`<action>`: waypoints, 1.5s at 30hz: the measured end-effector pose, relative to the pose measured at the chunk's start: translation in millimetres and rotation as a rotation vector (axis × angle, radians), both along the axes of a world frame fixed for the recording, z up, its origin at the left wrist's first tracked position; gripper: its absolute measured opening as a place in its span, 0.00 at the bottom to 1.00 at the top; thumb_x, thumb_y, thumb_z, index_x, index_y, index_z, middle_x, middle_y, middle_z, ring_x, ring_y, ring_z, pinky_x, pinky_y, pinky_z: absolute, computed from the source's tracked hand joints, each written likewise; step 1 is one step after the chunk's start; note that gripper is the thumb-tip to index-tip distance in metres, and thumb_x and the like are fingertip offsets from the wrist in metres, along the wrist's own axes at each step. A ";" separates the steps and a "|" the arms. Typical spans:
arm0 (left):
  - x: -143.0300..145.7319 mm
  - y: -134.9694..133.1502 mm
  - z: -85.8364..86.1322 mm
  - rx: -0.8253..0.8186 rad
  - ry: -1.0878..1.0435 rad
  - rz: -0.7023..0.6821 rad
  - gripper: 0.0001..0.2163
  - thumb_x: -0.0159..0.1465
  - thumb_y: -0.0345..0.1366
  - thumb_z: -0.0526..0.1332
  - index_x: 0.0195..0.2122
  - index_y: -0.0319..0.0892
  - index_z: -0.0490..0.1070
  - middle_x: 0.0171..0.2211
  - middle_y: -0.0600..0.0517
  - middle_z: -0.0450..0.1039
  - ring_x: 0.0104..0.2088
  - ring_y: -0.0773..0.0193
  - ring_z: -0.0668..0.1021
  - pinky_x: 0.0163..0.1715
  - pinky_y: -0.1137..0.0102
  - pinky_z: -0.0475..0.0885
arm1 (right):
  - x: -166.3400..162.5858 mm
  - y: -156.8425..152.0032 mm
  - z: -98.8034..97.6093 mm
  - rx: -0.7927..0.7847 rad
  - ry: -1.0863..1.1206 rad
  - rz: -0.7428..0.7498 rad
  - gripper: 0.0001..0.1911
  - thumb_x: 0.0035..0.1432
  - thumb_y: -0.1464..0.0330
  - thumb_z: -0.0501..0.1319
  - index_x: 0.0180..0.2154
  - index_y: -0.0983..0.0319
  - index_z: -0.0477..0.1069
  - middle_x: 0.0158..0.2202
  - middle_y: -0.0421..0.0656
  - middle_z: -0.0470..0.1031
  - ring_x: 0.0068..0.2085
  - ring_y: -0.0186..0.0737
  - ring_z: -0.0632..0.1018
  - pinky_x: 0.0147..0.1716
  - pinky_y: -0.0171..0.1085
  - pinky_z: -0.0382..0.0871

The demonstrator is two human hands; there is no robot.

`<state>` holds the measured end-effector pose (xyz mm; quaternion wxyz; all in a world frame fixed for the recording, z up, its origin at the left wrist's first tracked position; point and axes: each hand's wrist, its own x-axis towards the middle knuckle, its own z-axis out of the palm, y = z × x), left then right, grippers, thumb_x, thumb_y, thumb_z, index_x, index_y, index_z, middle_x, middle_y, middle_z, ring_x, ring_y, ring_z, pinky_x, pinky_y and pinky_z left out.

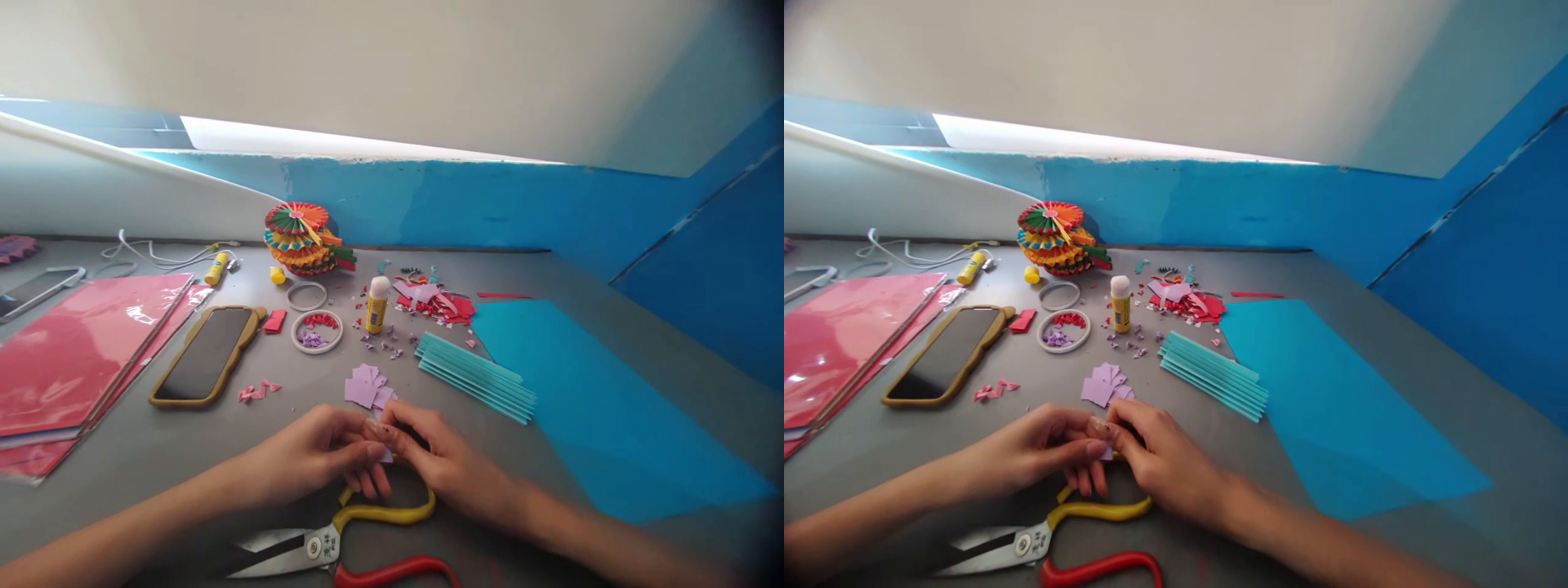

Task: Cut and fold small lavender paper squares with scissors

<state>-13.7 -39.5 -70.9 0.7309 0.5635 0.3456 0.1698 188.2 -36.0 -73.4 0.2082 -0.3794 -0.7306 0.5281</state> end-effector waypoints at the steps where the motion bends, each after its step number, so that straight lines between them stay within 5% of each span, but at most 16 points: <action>1: 0.2 0.4 0.4 -0.004 -0.003 0.006 0.16 0.65 0.46 0.58 0.41 0.37 0.72 0.35 0.44 0.79 0.32 0.65 0.78 0.36 0.72 0.71 | 0.3 1.0 -0.9 -0.010 0.019 -0.008 0.14 0.68 0.62 0.51 0.31 0.61 0.64 0.29 0.36 0.64 0.32 0.34 0.64 0.31 0.32 0.59; 6: 2.2 4.5 -4.5 -0.083 -0.054 0.121 0.14 0.64 0.45 0.60 0.34 0.37 0.70 0.33 0.45 0.80 0.30 0.67 0.79 0.34 0.73 0.72 | 1.4 4.6 -2.1 -0.006 0.073 -0.093 0.17 0.71 0.61 0.42 0.35 0.60 0.62 0.30 0.36 0.62 0.33 0.34 0.65 0.34 0.33 0.62; 11: 3.5 5.9 -9.2 -0.094 -0.070 0.230 0.14 0.64 0.43 0.60 0.35 0.35 0.72 0.33 0.45 0.80 0.30 0.67 0.80 0.34 0.73 0.74 | 2.0 -1.2 -1.4 0.143 0.084 -0.075 0.05 0.68 0.68 0.52 0.42 0.60 0.64 0.40 0.40 0.66 0.40 0.36 0.70 0.42 0.35 0.64; 14: 2.3 5.7 -8.9 -0.088 -0.077 0.248 0.14 0.64 0.43 0.60 0.37 0.34 0.73 0.34 0.45 0.80 0.32 0.67 0.80 0.36 0.73 0.74 | 3.9 -2.0 -3.1 0.266 0.063 -0.058 0.08 0.67 0.75 0.51 0.44 0.60 0.65 0.42 0.41 0.68 0.43 0.36 0.71 0.44 0.35 0.65; 26: 1.9 8.0 -5.0 -0.173 -0.092 0.274 0.16 0.58 0.46 0.65 0.36 0.35 0.74 0.32 0.47 0.79 0.33 0.65 0.80 0.38 0.72 0.73 | 13.0 4.2 -5.6 1.157 -0.277 0.177 0.16 0.68 0.75 0.48 0.51 0.73 0.68 0.42 0.54 0.75 0.42 0.47 0.74 0.38 0.45 0.71; 32: 2.7 7.5 -3.9 -0.167 -0.078 0.296 0.17 0.57 0.47 0.66 0.35 0.34 0.74 0.30 0.48 0.78 0.33 0.66 0.79 0.40 0.71 0.73 | 10.1 1.2 -1.1 1.407 -0.404 0.237 0.15 0.66 0.76 0.52 0.49 0.77 0.71 0.41 0.54 0.77 0.40 0.49 0.76 0.37 0.45 0.71; 45: -6.2 13.1 -4.8 -0.178 -0.124 0.158 0.12 0.61 0.41 0.64 0.38 0.35 0.75 0.34 0.47 0.77 0.34 0.66 0.77 0.39 0.73 0.70 | 19.8 6.7 -2.7 1.406 -0.288 0.250 0.15 0.69 0.76 0.48 0.48 0.71 0.72 0.46 0.51 0.78 0.49 0.45 0.76 0.50 0.48 0.67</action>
